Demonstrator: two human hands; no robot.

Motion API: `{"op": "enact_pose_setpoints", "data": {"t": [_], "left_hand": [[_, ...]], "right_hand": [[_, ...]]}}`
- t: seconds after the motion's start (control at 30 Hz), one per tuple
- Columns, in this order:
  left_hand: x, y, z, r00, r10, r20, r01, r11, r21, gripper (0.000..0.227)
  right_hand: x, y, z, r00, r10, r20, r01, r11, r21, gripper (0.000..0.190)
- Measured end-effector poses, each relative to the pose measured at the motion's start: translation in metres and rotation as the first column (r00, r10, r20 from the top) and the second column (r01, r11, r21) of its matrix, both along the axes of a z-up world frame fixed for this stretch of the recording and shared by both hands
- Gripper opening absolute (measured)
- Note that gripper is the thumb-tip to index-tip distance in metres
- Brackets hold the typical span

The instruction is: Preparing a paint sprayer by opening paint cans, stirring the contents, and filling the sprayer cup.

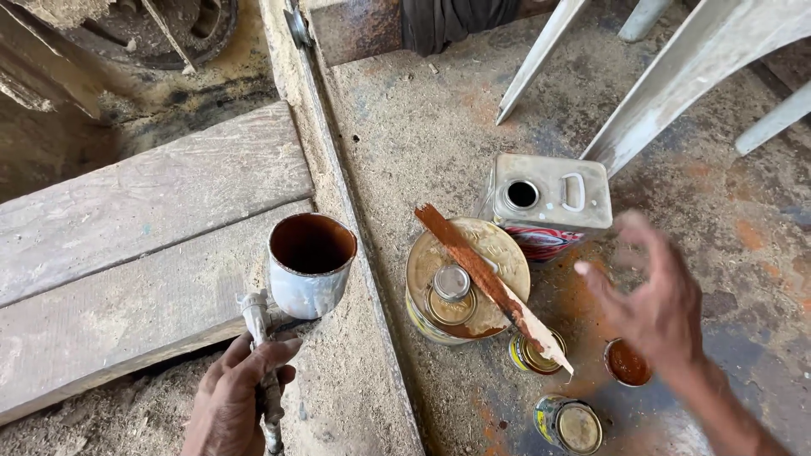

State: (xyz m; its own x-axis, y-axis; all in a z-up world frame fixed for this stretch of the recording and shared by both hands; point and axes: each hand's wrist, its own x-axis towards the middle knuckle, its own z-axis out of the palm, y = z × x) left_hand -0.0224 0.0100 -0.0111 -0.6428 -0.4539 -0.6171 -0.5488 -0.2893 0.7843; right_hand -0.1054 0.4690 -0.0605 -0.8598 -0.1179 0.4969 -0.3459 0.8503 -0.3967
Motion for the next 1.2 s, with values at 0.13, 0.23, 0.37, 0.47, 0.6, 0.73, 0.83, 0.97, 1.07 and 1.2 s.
{"op": "enact_pose_setpoints", "data": {"t": [0.13,0.23,0.37,0.47,0.6,0.73,0.83,0.97,1.07,1.2], "left_hand": [[-0.007,0.007,0.011,0.999,0.011,0.041,-0.011,1.0,0.009,0.046],[-0.002,0.01,0.008,1.0,-0.015,0.015,0.015,1.0,0.019,0.042],[-0.005,0.004,-0.009,0.989,-0.108,-0.099,0.113,0.992,0.047,0.051],[-0.004,-0.009,-0.039,0.972,-0.149,-0.183,0.162,0.985,0.058,0.043],[-0.016,0.006,-0.03,0.984,-0.159,-0.087,0.156,0.987,-0.04,0.063],[-0.025,0.009,-0.043,0.975,-0.198,-0.097,0.192,0.979,-0.064,0.077],[-0.023,0.008,-0.05,0.95,-0.237,-0.204,0.232,0.971,-0.049,0.099],[-0.024,0.004,-0.058,0.856,-0.309,-0.416,0.295,0.95,-0.099,0.107],[-0.02,0.001,-0.074,0.784,-0.217,-0.581,0.282,0.959,0.022,0.098],[-0.019,0.002,-0.062,0.789,-0.34,-0.511,0.273,0.94,-0.203,0.097]], "right_hand": [[-0.08,0.037,-0.026,0.876,-0.053,0.479,0.083,0.996,-0.042,0.149],[-0.106,0.051,-0.046,0.822,0.195,0.535,-0.1,0.974,-0.202,0.158],[-0.119,0.042,-0.047,0.757,0.335,0.561,-0.04,0.881,-0.472,0.118],[-0.113,0.034,-0.037,0.703,0.295,0.648,0.036,0.894,-0.446,0.104],[-0.112,0.018,-0.029,0.799,0.214,0.562,0.005,0.932,-0.362,0.121],[-0.115,-0.008,-0.003,0.843,0.176,0.508,0.005,0.942,-0.335,0.124],[-0.122,-0.02,0.012,0.888,0.166,0.429,-0.048,0.961,-0.272,0.121],[-0.143,-0.039,0.038,0.919,0.278,0.281,-0.188,0.932,-0.309,0.114],[-0.16,-0.043,0.044,0.899,0.433,0.072,-0.408,0.885,-0.225,0.111],[-0.177,-0.05,0.049,0.858,0.501,0.11,-0.449,0.838,-0.31,0.121]]}}
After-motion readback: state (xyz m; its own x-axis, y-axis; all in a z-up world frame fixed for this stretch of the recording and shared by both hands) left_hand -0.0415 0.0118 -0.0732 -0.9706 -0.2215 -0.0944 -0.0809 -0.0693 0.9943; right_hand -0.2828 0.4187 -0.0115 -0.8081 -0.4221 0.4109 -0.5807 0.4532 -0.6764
